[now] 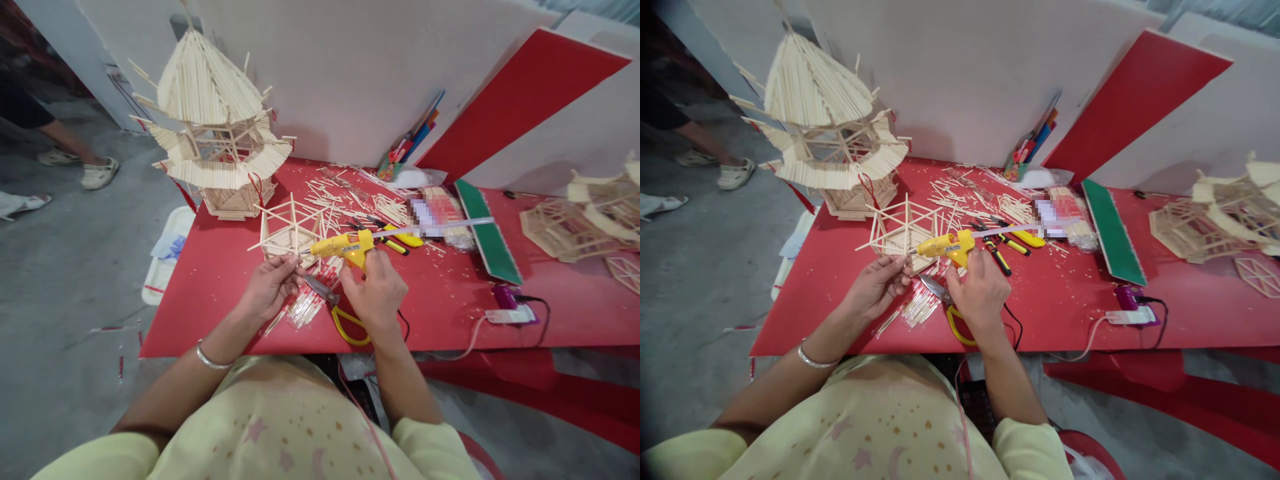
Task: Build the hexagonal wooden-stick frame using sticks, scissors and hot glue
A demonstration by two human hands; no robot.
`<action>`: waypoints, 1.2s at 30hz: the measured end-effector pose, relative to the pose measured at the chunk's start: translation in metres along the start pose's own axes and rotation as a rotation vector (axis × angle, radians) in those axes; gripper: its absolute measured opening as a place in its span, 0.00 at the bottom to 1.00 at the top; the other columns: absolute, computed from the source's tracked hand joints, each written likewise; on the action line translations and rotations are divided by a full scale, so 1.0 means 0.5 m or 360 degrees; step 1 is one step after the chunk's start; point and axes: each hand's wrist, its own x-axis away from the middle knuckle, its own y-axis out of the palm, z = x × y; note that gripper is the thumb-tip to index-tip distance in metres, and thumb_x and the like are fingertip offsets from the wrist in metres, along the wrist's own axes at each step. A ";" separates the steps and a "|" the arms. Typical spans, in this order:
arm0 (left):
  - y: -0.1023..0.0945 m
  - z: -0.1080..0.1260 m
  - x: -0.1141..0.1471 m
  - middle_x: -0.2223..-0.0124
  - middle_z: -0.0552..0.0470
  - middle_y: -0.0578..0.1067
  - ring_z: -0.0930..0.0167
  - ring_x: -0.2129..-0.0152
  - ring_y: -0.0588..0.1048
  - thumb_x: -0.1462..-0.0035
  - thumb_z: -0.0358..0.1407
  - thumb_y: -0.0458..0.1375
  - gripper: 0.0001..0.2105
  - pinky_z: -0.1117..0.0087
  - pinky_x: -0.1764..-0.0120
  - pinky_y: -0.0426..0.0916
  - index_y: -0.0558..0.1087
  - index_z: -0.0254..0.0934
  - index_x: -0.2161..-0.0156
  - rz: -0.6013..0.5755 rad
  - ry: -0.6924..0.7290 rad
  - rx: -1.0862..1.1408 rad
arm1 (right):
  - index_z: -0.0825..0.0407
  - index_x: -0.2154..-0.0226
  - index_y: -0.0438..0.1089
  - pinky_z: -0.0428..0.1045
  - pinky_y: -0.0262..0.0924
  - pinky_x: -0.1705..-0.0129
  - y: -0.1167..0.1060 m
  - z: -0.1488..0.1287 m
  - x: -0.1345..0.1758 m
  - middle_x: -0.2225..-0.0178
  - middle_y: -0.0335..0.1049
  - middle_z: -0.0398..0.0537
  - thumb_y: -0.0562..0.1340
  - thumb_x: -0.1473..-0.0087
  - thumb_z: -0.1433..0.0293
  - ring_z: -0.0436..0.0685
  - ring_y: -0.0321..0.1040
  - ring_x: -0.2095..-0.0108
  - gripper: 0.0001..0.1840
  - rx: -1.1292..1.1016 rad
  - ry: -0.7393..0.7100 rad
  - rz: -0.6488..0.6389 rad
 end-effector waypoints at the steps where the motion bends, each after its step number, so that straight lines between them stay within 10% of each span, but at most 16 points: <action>1: 0.002 0.000 0.000 0.73 0.50 0.80 0.75 0.82 0.77 0.45 0.30 0.71 0.08 0.81 0.82 0.69 0.77 0.29 0.65 0.0005 -0.0001 -0.0001 | 0.53 0.54 0.72 0.51 0.50 0.69 -0.002 0.005 0.001 0.65 0.73 0.50 0.62 0.38 0.59 0.58 0.68 0.67 0.16 0.0006 0.0063 -0.0022; 15: 0.011 0.001 0.006 0.72 0.47 0.81 0.70 0.79 0.81 0.42 0.30 0.69 0.06 0.78 0.81 0.72 0.75 0.30 0.65 0.0080 -0.0071 -0.0020 | 0.62 0.48 0.75 0.54 0.53 0.65 0.010 0.214 0.105 0.58 0.78 0.68 0.62 0.38 0.46 0.68 0.74 0.61 0.35 0.0506 0.0828 -0.0624; 20: 0.010 0.000 0.008 0.74 0.52 0.77 0.72 0.81 0.78 0.48 0.34 0.72 0.11 0.79 0.83 0.69 0.75 0.32 0.65 0.0031 -0.0068 -0.0097 | 0.52 0.59 0.80 0.54 0.63 0.55 -0.006 0.107 0.077 0.60 0.81 0.56 0.59 0.32 0.54 0.61 0.75 0.59 0.21 -0.0290 0.0499 -0.0205; 27: 0.004 -0.004 0.004 0.80 0.61 0.66 0.81 0.87 0.64 0.56 0.37 0.76 0.16 0.82 0.85 0.55 0.74 0.33 0.69 0.0033 0.0009 -0.0087 | 0.48 0.65 0.80 0.49 0.64 0.60 0.008 -0.098 0.026 0.69 0.79 0.46 0.61 0.32 0.59 0.54 0.73 0.67 0.16 -0.1363 0.0133 -0.0539; 36: -0.002 0.002 0.003 0.81 0.61 0.64 0.82 0.87 0.59 0.58 0.39 0.76 0.17 0.80 0.84 0.50 0.73 0.33 0.73 0.0009 -0.0005 -0.0108 | 0.49 0.70 0.77 0.48 0.61 0.63 0.036 -0.132 0.011 0.69 0.78 0.45 0.59 0.31 0.60 0.53 0.73 0.68 0.19 -0.1619 0.0266 -0.0621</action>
